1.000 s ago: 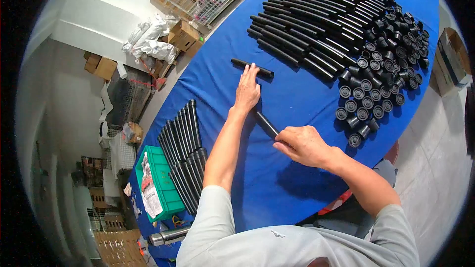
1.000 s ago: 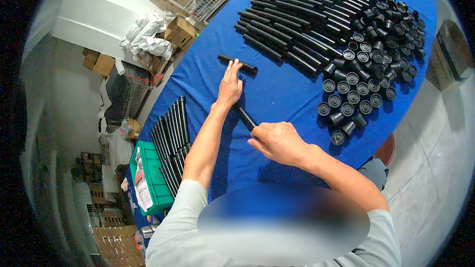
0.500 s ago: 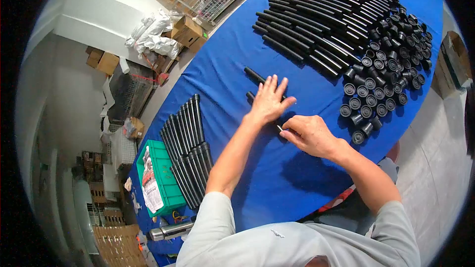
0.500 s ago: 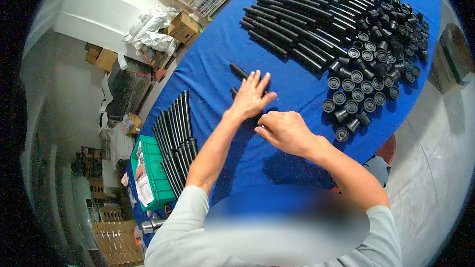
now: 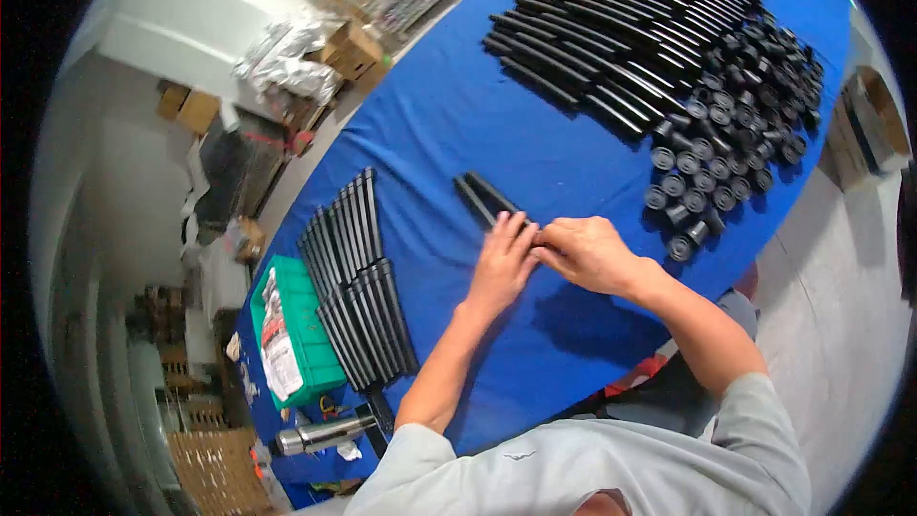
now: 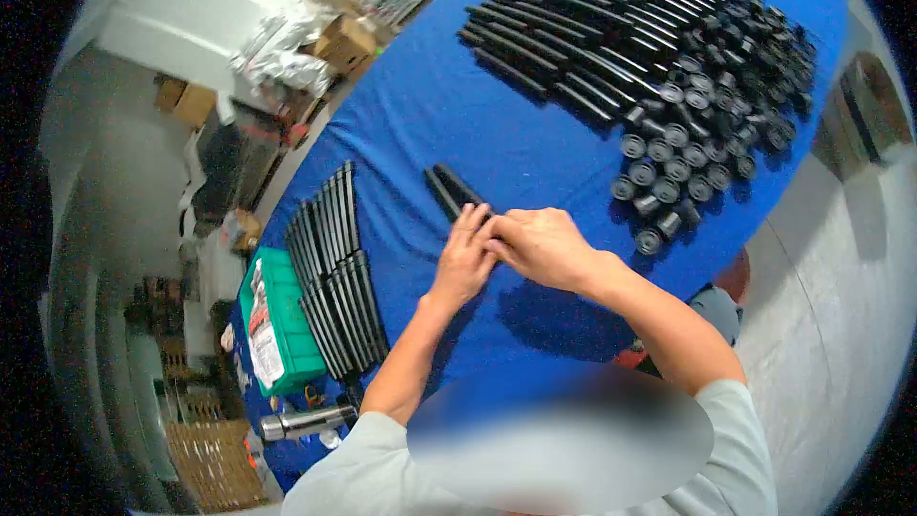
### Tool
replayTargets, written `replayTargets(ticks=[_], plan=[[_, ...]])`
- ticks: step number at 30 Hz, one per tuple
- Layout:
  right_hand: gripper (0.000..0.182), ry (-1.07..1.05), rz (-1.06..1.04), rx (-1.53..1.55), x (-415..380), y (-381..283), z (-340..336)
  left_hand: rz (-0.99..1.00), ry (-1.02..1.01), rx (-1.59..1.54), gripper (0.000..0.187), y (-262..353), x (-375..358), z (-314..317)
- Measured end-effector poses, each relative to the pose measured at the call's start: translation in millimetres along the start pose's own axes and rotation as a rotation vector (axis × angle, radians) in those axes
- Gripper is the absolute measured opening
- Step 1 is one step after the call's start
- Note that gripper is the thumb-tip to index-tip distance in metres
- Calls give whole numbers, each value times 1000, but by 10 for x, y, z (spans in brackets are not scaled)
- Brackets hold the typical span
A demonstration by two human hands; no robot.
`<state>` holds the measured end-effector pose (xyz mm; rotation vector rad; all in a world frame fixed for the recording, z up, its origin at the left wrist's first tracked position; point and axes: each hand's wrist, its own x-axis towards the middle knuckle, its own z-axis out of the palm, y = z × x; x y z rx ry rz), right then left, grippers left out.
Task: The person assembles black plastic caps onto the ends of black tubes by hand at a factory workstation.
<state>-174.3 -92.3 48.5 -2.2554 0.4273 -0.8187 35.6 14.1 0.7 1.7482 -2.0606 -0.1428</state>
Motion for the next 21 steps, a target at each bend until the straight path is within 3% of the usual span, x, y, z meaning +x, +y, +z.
replayTargets(ticks=[2, 14, 17, 21], plan=[[18, -37, 9, 4, 13, -48, 2, 87, 26, 119, 52, -138, -13, 4], [20, -118, 21, -83, -1, -84, 61, 28, -25, -38, 50, -4, 212, -138], [21, -117, -26, -57, -19, -59, 91, 71, -13, 94, 52, -170, 191, -3], [30, -549, -194, 443, -13, -110, -57, 18, 25, 22, 52, -47, 223, -59]])
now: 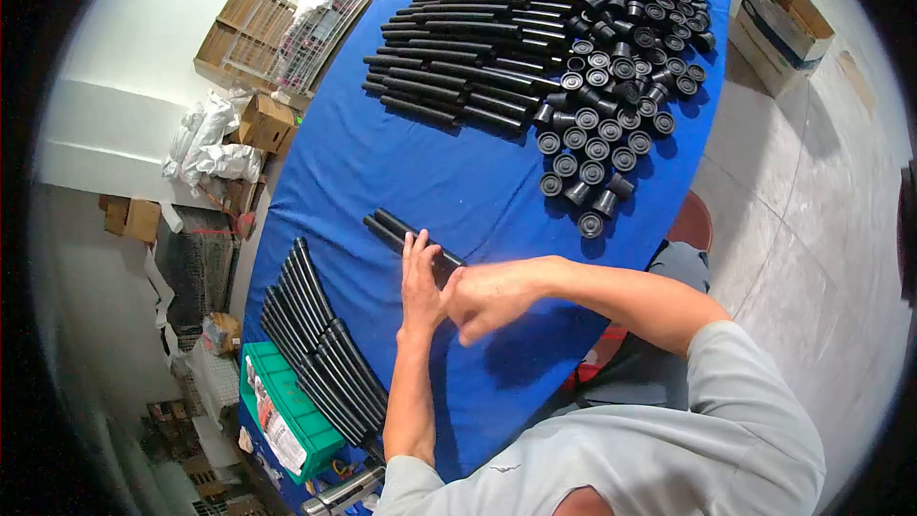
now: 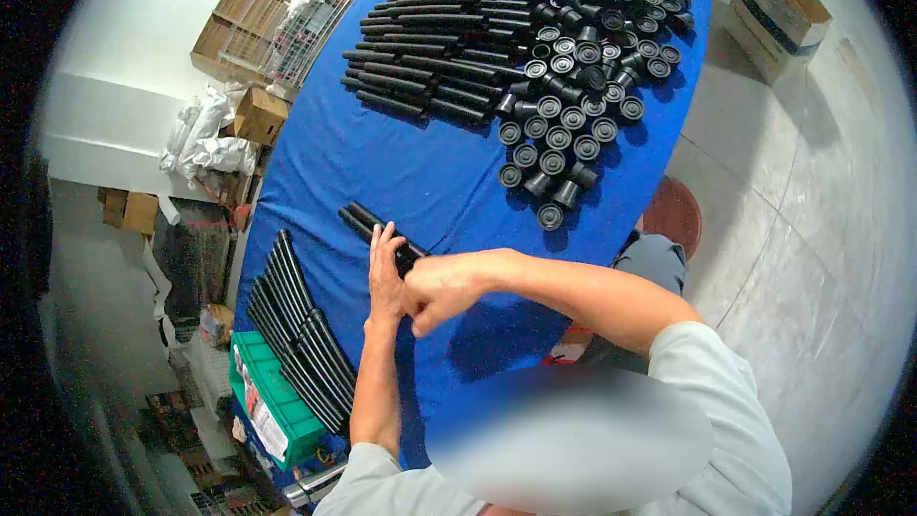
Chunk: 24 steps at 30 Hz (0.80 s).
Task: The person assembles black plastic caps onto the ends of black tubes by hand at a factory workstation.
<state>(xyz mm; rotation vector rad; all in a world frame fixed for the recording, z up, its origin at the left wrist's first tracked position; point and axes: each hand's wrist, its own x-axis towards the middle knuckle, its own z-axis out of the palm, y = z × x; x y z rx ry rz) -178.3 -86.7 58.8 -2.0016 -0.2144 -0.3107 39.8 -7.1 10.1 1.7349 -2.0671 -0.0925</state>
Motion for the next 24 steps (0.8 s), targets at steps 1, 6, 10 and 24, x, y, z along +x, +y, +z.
replayTargets(ticks=[1, 6, 10, 24], plan=[[33, -105, 21, 25, -32, -149, -35, -3, 12, -9, 58, 125, 41, -82], [33, -486, 92, 143, 57, -47, 451, 105, 148, 54, 54, 363, 373, -219], [34, -684, 102, 116, 83, -84, 773, 423, 79, -80, 40, 957, 891, -29], [39, -656, 170, -27, 9, -25, 924, 849, 1, -7, 25, 1315, 1437, 666]])
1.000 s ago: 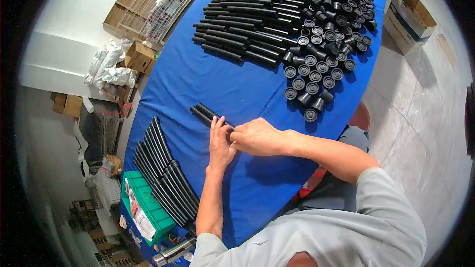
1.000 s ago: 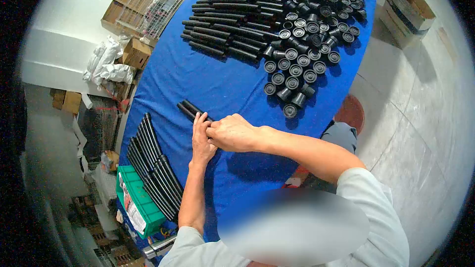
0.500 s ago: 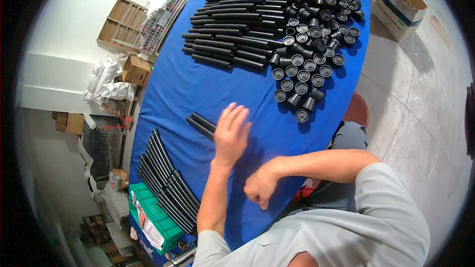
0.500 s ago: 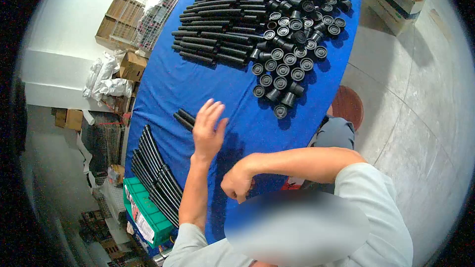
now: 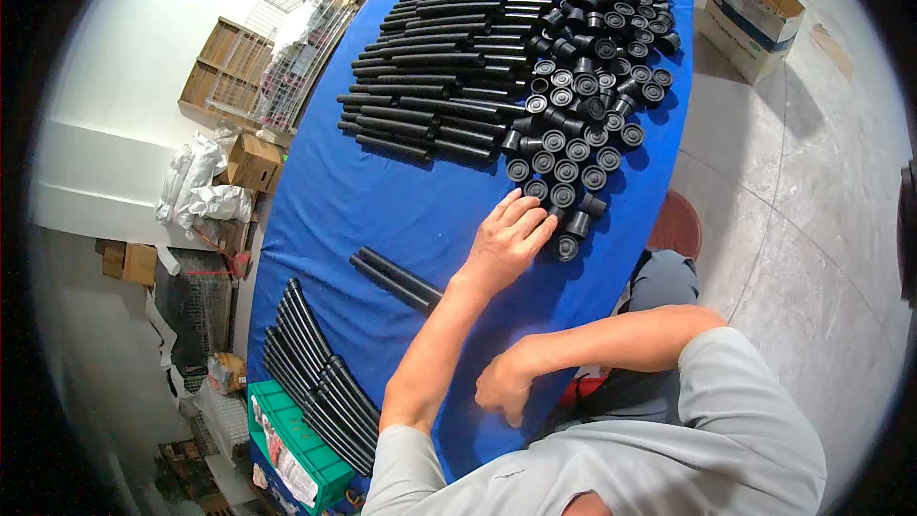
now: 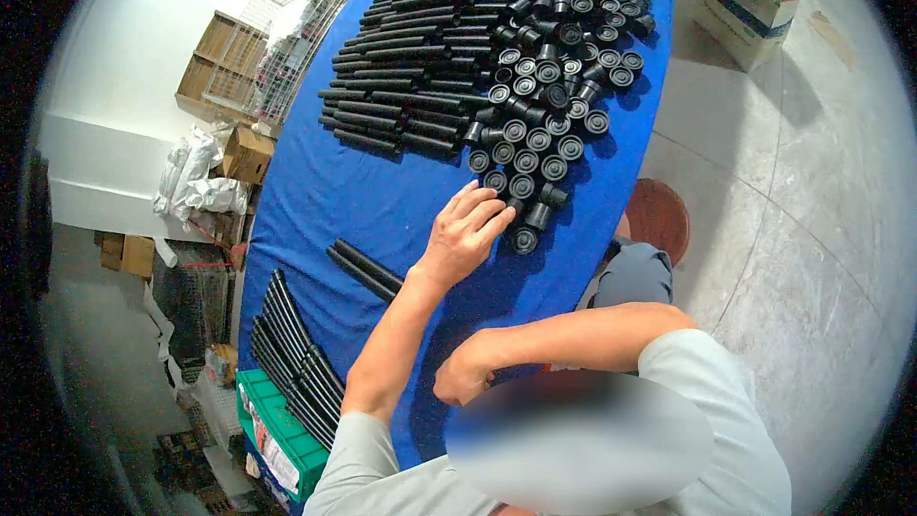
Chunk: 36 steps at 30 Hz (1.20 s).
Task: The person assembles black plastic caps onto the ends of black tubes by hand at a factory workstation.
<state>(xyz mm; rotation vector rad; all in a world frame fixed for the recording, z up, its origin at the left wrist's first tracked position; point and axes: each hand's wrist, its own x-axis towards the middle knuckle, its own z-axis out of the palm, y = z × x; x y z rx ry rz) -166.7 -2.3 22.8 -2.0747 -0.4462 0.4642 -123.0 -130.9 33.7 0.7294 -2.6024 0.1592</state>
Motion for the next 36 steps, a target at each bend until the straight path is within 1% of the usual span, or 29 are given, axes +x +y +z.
replayTargets(ticks=[4, 7, 9, 11, 12, 13, 14, 15, 16, 17, 18, 19, 20, 21, 23, 24, 25, 26, 27, 28, 29, 30, 31, 32, 33, 34, 36], plan=[[38, 5, -3, 4, -2, -6, -21, -38, 66, -76, 25, 18, -65, -71], [37, -28, 4, -10, -74, -29, -99, -131, 151, -71, 23, 73, -166, -314], [38, -17, 72, 33, -251, -64, -271, -279, 217, -15, 25, 52, -418, -473], [39, 74, -5, 111, -533, -124, -556, -463, 289, 66, 26, 58, -713, -622], [39, 195, -136, 112, -550, 51, -595, -545, 298, 120, 26, 67, -885, -660], [35, 373, -155, 102, -772, -14, -766, -574, 278, 150, 24, 120, -988, -720], [29, 646, -152, 133, -960, -41, -856, -605, 260, 181, 23, 182, -1082, -766], [23, 932, -28, 153, -1004, 8, -892, -636, 240, 209, 22, 256, -1165, -796], [20, 1229, 97, 97, -986, 88, -923, -655, 238, 248, 19, 358, -1199, -763], [16, 1399, 244, -52, -968, 197, -941, -673, 239, 282, 16, 468, -1198, -684], [20, 1422, 404, -295, -958, 408, -903, -700, 223, 269, 14, 568, -1215, -617], [30, 1334, 526, -305, -968, 418, -866, -726, 208, 255, 13, 659, -1231, -549], [34, 1229, 581, -280, -951, 400, -844, -731, 217, 257, 10, 715, -1258, -462], [39, 1123, 633, -258, -937, 372, -834, -775, 214, 246, 10, 768, -1310, -375], [42, 992, 614, -265, -918, 294, -798, -861, 264, 246, 10, 855, -1351, -339], [43, 925, 591, -269, -874, 298, -773, -873, 288, 226, 12, 880, -1382, -323], [32, 944, 475, -282, -829, 356, -722, -894, 310, 213, 14, 933, -1423, -302], [33, 895, 458, -271, -806, 354, -693, -944, 273, 181, 11, 1004, -1470, -275], [30, 893, 437, -296, -758, 342, -648, -968, 252, 154, 9, 1066, -1520, -245], [27, 858, 467, -333, -680, 364, -619, -919, 270, 167, 11, 1083, -1581, -213], [23, 851, 484, -366, -628, 307, -609, -925, 307, 159, 14, 1133, -1582, -212], [21, 829, 535, -414, -581, 300, -600, -957, 304, 100, 16, 1177, -1591, -238], [21, 838, 525, -454, -551, 285, -598, -966, 322, 94, 19, 1243, -1603, -276], [24, 842, 494, -416, -550, 326, -622, -974, 355, 72, 20, 1344, -1621, -400], [24, 897, 500, -431, -566, 366, -639, -967, 391, 43, 21, 1435, -1644, -485], [26, 944, 554, -444, -568, 398, -674, -992, 406, 50, 20, 1554, -1720, -551], [38, 1025, 562, -471, -626, 486, -710, -1019, 440, 62, 20, 1859, -1843, -744]])
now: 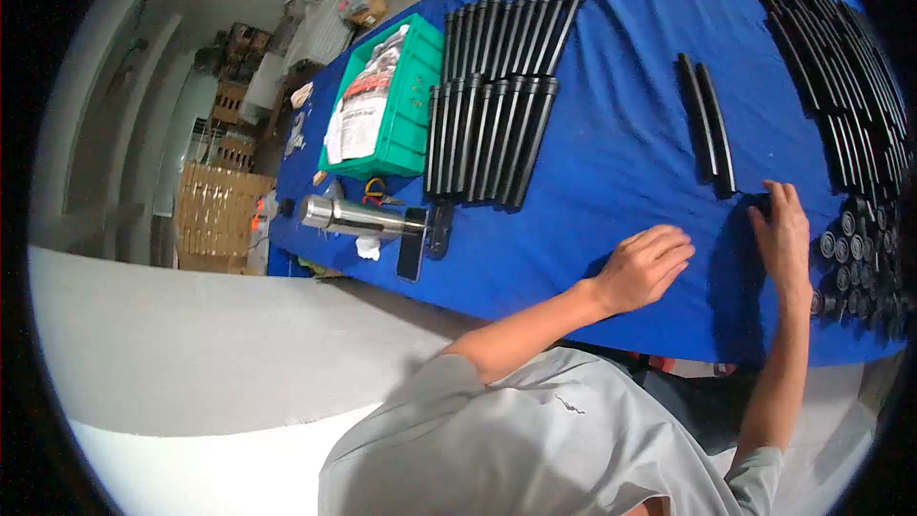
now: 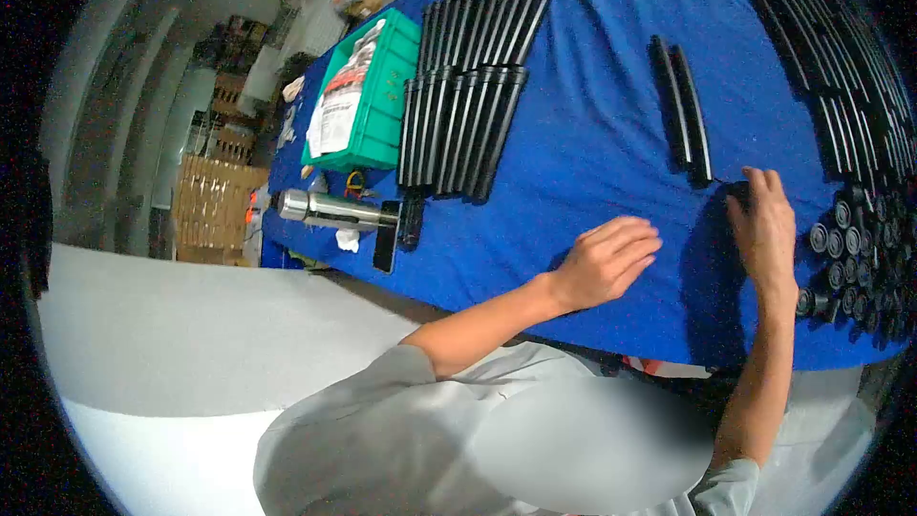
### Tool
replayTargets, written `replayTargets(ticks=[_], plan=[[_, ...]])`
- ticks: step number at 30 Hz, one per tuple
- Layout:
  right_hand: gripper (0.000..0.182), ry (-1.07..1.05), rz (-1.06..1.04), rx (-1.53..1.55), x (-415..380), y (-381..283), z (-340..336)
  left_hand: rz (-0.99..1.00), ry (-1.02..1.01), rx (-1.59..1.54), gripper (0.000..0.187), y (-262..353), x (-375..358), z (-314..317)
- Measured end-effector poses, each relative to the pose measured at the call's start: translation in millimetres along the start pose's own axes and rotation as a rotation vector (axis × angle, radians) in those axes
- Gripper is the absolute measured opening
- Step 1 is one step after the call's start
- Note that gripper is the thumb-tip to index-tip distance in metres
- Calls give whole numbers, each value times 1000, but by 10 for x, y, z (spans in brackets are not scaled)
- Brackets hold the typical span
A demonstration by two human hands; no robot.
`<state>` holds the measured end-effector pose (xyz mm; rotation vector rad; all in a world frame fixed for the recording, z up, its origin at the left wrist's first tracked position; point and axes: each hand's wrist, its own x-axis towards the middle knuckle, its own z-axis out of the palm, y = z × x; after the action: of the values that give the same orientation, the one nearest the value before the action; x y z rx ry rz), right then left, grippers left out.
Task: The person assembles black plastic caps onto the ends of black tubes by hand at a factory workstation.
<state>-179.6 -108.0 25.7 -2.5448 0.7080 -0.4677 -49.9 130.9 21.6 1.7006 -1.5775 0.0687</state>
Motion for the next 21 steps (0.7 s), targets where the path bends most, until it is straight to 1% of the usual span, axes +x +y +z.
replayTargets(ticks=[1, 3, 5, 7, 8, 9, 11, 13, 15, 16, 18, 19, 20, 21], plan=[[44, 30, 3, -9, 14, 74, 52, -42, 8, 12, 19, 16, -147, -161], [54, 3, 11, -10, 20, 167, 153, -125, 30, 34, 16, -15, -510, -504], [63, -28, 28, 2, 21, 170, 169, -240, 74, 144, 13, -75, -930, -901], [72, -70, 52, 35, 31, 127, 105, -459, 128, 298, 7, -66, -1336, -1351], [80, -56, 34, -15, 42, 183, 154, -613, 156, 345, 6, -89, -1613, -1561], [80, -63, 39, -9, 45, 193, 169, -764, 184, 388, 6, -147, -1926, -1759], [80, -73, 53, -1, 62, 209, 182, -1020, 358, 359, 8, -352, -2632, -2124], [81, -53, 47, -24, 71, 278, 257, -1074, 402, 547, 13, -374, -2909, -2507], [81, -7, 10, -62, 39, 298, 252, -1052, 375, 764, 18, -495, -3094, -2757], [82, -51, 54, -53, 44, 280, 238, -1122, 338, 785, 31, -537, -3080, -2825], [82, -141, 148, -38, 79, 193, 195, -1142, 255, 901, 43, -698, -3004, -2880], [82, -124, 130, -52, 82, 157, 181, -1146, 212, 957, 48, -773, -2914, -2884], [82, -106, 116, -68, 73, 123, 177, -1247, 167, 918, 60, -810, -2814, -2881], [82, -87, 110, -91, 56, 99, 150, -1286, 177, 905, 58, -804, -2664, -2836]])
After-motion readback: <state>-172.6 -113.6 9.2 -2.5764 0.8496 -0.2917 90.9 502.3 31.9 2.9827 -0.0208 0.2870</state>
